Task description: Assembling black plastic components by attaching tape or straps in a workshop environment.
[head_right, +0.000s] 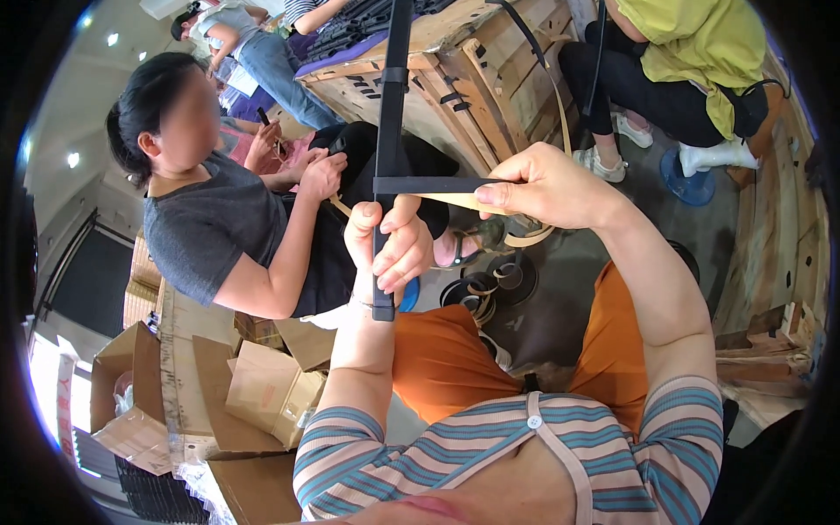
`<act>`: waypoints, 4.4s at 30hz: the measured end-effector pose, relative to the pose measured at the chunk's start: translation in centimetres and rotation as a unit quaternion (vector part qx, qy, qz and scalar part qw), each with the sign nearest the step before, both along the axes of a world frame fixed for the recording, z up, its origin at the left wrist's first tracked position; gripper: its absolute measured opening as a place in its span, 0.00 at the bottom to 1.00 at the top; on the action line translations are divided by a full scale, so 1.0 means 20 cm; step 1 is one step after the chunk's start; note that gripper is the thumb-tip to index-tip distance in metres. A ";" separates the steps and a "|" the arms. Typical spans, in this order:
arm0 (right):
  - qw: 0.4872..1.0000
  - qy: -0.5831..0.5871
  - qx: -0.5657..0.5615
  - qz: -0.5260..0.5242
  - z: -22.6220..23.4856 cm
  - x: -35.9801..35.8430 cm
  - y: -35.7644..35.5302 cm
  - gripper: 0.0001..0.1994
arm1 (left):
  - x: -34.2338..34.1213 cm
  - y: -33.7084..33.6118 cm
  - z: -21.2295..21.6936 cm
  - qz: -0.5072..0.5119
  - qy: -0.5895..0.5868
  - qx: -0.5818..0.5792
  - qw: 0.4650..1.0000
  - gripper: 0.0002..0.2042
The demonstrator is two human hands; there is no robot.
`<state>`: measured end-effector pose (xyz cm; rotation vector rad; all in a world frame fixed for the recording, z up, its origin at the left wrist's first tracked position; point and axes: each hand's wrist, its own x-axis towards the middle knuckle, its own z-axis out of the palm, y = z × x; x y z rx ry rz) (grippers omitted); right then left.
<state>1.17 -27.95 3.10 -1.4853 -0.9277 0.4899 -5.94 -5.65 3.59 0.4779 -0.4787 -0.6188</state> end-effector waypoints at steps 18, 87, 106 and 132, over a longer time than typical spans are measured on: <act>0.989 0.049 0.125 0.070 -0.08 0.01 0.17 0.13 | 0.03 0.02 -0.05 0.175 -0.121 0.334 0.918 0.21; 0.983 -0.113 0.084 -0.119 0.02 -0.08 0.09 0.09 | 0.01 -0.19 -0.13 0.196 -0.003 0.179 0.964 0.19; 0.953 -0.151 0.021 -0.260 -0.01 -0.06 0.16 0.07 | 0.06 -0.22 -0.16 0.278 -0.058 0.243 0.928 0.20; 0.962 0.015 0.267 -0.054 -0.05 0.11 0.12 0.24 | 0.02 -0.30 -0.18 -0.044 0.069 0.000 0.997 0.22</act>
